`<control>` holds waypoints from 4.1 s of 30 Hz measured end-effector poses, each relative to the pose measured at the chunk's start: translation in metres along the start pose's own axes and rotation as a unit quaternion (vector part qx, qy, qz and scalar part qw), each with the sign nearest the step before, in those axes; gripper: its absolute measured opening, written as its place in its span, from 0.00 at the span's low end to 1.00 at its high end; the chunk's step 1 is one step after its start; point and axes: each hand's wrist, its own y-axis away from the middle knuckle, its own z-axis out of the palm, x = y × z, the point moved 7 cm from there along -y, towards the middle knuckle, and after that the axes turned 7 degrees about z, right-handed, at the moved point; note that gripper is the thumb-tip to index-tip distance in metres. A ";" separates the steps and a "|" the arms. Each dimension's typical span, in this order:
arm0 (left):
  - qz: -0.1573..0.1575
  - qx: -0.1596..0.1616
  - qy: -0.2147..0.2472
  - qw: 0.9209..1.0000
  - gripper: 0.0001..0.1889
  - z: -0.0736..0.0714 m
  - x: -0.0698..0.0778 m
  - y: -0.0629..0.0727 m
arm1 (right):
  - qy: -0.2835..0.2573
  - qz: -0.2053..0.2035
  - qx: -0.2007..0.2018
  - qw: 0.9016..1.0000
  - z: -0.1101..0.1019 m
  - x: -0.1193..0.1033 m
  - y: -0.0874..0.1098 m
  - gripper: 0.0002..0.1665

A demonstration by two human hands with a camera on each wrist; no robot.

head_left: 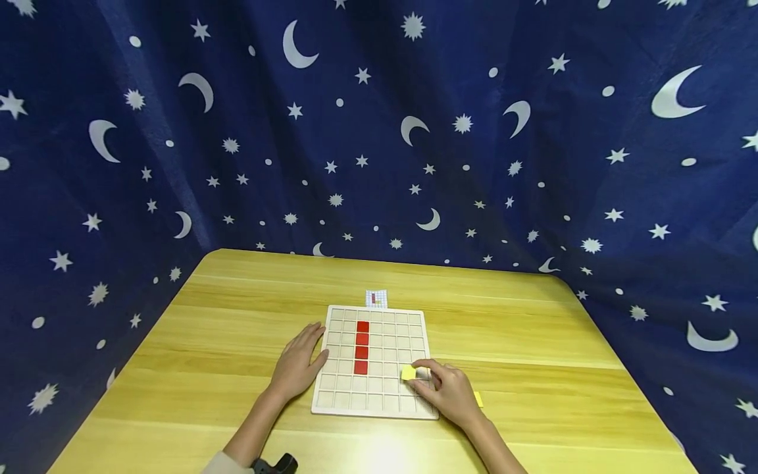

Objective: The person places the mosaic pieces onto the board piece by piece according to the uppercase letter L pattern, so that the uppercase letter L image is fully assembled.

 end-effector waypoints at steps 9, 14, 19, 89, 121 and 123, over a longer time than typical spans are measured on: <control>0.005 0.002 -0.002 1.000 0.27 -0.001 0.003 -0.003 | 0.009 0.016 -0.055 0.998 0.037 -0.017 -0.016 0.16; 0.006 0.001 -0.006 1.000 0.27 -0.001 0.001 -0.003 | 0.002 0.045 -0.065 0.997 0.044 -0.018 -0.024 0.15; 0.005 0.005 -0.004 1.000 0.27 -0.002 0.001 -0.001 | -0.015 0.062 -0.084 0.994 0.051 -0.020 -0.029 0.15; 0.004 0.013 -0.007 1.000 0.27 -0.004 0.001 0.000 | 0.009 0.100 0.004 0.995 -0.064 0.055 0.037 0.20; 0.000 0.003 -0.009 1.000 0.27 -0.001 0.003 -0.002 | -0.011 0.026 -0.089 0.996 0.040 0.000 -0.028 0.14; -0.002 0.000 -0.006 1.000 0.27 0.000 0.002 -0.002 | -0.014 0.033 -0.097 0.995 0.041 0.001 -0.027 0.14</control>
